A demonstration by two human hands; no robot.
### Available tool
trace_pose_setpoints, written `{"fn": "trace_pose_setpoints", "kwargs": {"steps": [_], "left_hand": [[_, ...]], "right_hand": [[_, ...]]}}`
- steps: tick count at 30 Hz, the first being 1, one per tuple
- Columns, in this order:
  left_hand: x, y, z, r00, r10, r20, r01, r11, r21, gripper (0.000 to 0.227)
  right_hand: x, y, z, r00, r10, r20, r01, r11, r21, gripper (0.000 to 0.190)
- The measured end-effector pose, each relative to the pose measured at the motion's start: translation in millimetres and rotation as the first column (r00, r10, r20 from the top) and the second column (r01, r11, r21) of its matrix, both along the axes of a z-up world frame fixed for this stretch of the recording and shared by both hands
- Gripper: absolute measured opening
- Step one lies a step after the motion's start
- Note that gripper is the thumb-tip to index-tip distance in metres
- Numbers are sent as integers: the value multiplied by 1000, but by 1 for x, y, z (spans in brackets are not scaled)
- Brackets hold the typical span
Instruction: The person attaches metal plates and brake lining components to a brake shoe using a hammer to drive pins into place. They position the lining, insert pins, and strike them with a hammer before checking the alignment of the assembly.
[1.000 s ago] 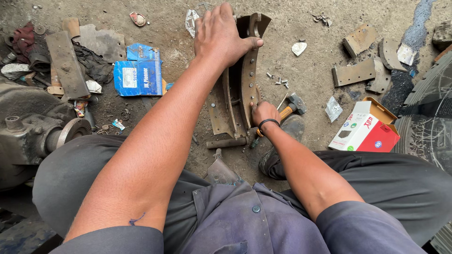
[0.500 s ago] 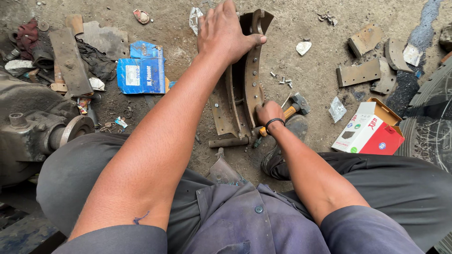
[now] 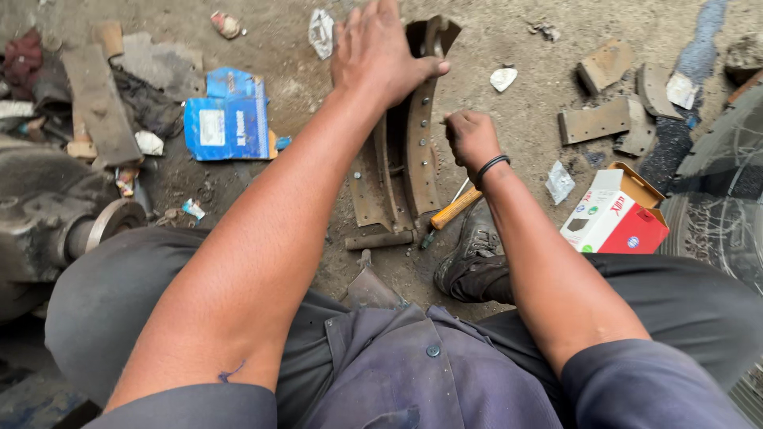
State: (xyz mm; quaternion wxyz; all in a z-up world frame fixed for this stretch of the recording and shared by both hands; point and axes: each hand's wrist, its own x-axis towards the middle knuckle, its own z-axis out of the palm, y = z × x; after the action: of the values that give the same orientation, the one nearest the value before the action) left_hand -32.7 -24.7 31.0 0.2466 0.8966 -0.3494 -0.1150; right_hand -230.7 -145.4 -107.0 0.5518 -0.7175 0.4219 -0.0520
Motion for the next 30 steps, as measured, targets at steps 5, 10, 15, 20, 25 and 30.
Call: {"fn": "trace_pose_setpoints", "kwargs": {"steps": [5,10,15,20,25,30], "left_hand": [[-5,-3,6,999,-10,-30,11,999,40,112],[-11,-3,10,1000,13,-17,-12,999,33,108],[-15,-2,11,1000,16,-7,-15,999,43,106],[-16,-5,5,999,21,28,-21,1000,4,107],[-16,-5,-5,1000,-7,17,7,1000,-15,104],[-17,-7,-13,998,14,66,-9,997,-82,103]], "right_hand": [[16,57,28,988,149,-49,-110,884,453,17],[43,149,-37,987,-132,-88,152,623,767,17],[57,171,-95,907,-422,-1,274,587,762,13],[57,178,-97,873,-484,65,299,634,713,19],[63,180,-90,933,-360,-25,314,774,550,22],[65,178,-98,900,-432,-61,390,735,554,27]]}}
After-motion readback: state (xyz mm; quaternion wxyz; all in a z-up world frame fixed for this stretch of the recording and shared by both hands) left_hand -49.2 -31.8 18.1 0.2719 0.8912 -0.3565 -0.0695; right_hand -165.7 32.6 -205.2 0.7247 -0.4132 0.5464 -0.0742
